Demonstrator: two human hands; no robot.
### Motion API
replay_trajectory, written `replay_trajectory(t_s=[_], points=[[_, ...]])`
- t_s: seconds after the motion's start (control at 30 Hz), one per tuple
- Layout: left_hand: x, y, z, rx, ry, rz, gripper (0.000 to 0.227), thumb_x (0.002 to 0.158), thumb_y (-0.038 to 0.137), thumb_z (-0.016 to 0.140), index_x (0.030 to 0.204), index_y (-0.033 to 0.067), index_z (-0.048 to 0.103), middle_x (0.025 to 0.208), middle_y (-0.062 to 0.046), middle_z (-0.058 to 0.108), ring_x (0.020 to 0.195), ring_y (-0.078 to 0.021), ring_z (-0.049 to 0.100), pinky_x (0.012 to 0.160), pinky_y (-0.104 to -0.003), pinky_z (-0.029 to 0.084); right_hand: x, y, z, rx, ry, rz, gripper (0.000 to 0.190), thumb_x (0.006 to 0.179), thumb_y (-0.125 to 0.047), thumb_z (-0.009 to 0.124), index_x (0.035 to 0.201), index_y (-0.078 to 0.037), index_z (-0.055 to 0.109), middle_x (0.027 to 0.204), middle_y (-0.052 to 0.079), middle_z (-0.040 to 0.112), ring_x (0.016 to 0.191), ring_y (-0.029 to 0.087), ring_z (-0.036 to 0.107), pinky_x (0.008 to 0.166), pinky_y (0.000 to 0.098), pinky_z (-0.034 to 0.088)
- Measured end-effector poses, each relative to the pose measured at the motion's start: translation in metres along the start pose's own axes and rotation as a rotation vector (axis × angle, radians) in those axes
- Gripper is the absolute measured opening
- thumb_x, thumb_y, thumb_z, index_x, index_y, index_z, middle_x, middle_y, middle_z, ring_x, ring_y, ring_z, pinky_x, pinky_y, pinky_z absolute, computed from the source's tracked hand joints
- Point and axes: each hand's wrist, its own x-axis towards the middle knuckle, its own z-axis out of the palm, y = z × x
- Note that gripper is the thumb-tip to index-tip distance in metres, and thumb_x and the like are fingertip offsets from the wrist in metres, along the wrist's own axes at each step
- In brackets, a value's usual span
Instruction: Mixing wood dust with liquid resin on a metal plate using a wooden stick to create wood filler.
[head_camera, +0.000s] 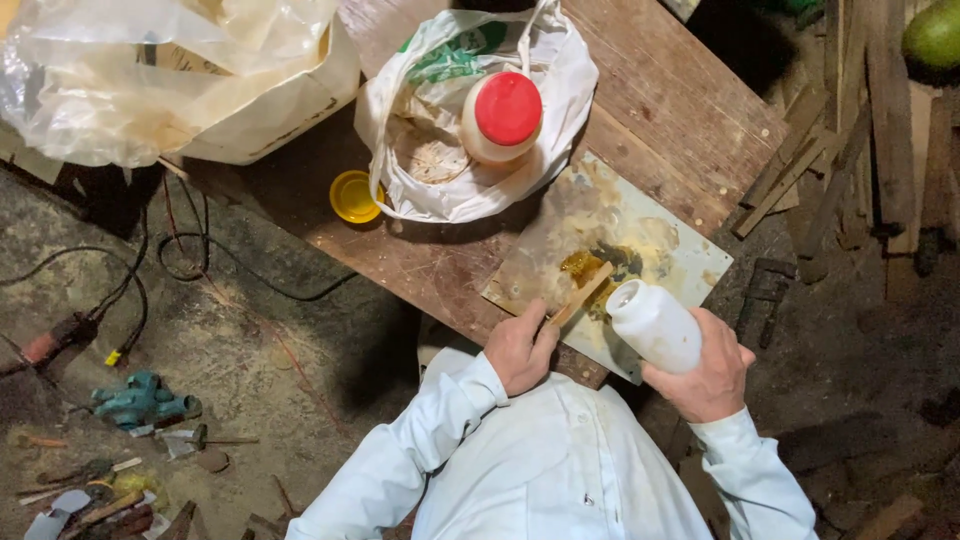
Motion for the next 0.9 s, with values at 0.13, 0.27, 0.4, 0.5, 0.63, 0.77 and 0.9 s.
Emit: replay_trajectory(t_s=[0.13, 0.27, 0.4, 0.5, 0.63, 0.77, 0.9], points=[[-0.001, -0.007, 0.004, 0.004, 0.007, -0.011, 0.019, 0.099, 0.025, 0.052, 0.087, 0.0122, 0.045, 0.06, -0.023, 0.048, 0.062, -0.0435, 0.061, 0.059, -0.047, 0.049, 0.003, -0.009, -0.006, -0.03, -0.01, 0.009, 0.101, 0.047, -0.054, 0.092, 0.132, -0.009, 0.06, 0.115, 0.012, 0.066, 0.11, 0.034, 0.066, 0.092, 0.0492, 0.047], [-0.001, -0.004, 0.003, -0.009, 0.011, -0.032, 0.018, 0.098, 0.026, 0.053, 0.088, 0.0114, 0.047, 0.062, -0.026, 0.053, 0.066, -0.0469, 0.065, 0.061, -0.048, 0.051, 0.007, -0.018, -0.013, -0.074, -0.028, 0.024, 0.099, 0.048, -0.054, 0.092, 0.131, -0.01, 0.061, 0.113, 0.01, 0.067, 0.108, 0.033, 0.067, 0.09, 0.0481, 0.047], [0.0, -0.006, 0.002, -0.012, 0.007, -0.053, 0.016, 0.097, 0.027, 0.053, 0.092, 0.0122, 0.049, 0.062, -0.025, 0.057, 0.069, -0.0483, 0.066, 0.063, -0.052, 0.05, 0.012, -0.021, -0.016, -0.078, -0.043, 0.031, 0.098, 0.047, -0.054, 0.092, 0.13, -0.012, 0.062, 0.111, 0.009, 0.067, 0.107, 0.033, 0.067, 0.089, 0.0483, 0.047], [-0.002, -0.014, 0.006, -0.076, 0.008, -0.074, 0.014, 0.096, 0.028, 0.054, 0.101, 0.0145, 0.055, 0.063, -0.019, 0.062, 0.071, -0.0447, 0.068, 0.064, -0.049, 0.053, 0.01, -0.017, -0.013, -0.089, -0.028, 0.006, 0.099, 0.045, -0.052, 0.092, 0.13, -0.011, 0.062, 0.11, 0.01, 0.067, 0.107, 0.033, 0.067, 0.091, 0.0478, 0.048], [0.0, -0.003, -0.002, -0.065, 0.02, -0.064, 0.014, 0.096, 0.025, 0.057, 0.101, 0.0115, 0.056, 0.063, -0.024, 0.06, 0.07, -0.0459, 0.068, 0.066, -0.049, 0.053, 0.01, -0.014, -0.009, -0.082, -0.025, -0.007, 0.099, 0.046, -0.049, 0.092, 0.13, -0.008, 0.061, 0.111, 0.012, 0.067, 0.107, 0.035, 0.067, 0.091, 0.0488, 0.049], [0.001, -0.009, 0.001, -0.165, 0.04, -0.077, 0.018, 0.098, 0.025, 0.058, 0.111, 0.0128, 0.06, 0.065, -0.021, 0.064, 0.07, -0.0434, 0.069, 0.068, -0.048, 0.055, 0.01, -0.014, -0.003, -0.037, -0.009, -0.005, 0.101, 0.045, -0.045, 0.093, 0.132, -0.006, 0.06, 0.113, 0.014, 0.067, 0.109, 0.037, 0.067, 0.092, 0.05, 0.05], [0.006, -0.002, -0.002, -0.243, 0.044, -0.088, 0.024, 0.098, 0.025, 0.06, 0.119, 0.0137, 0.062, 0.064, -0.015, 0.063, 0.066, -0.0349, 0.067, 0.068, -0.043, 0.056, 0.007, -0.011, 0.007, 0.003, 0.008, 0.002, 0.103, 0.043, -0.042, 0.093, 0.133, -0.007, 0.06, 0.114, 0.015, 0.067, 0.11, 0.037, 0.067, 0.097, 0.0485, 0.05]])
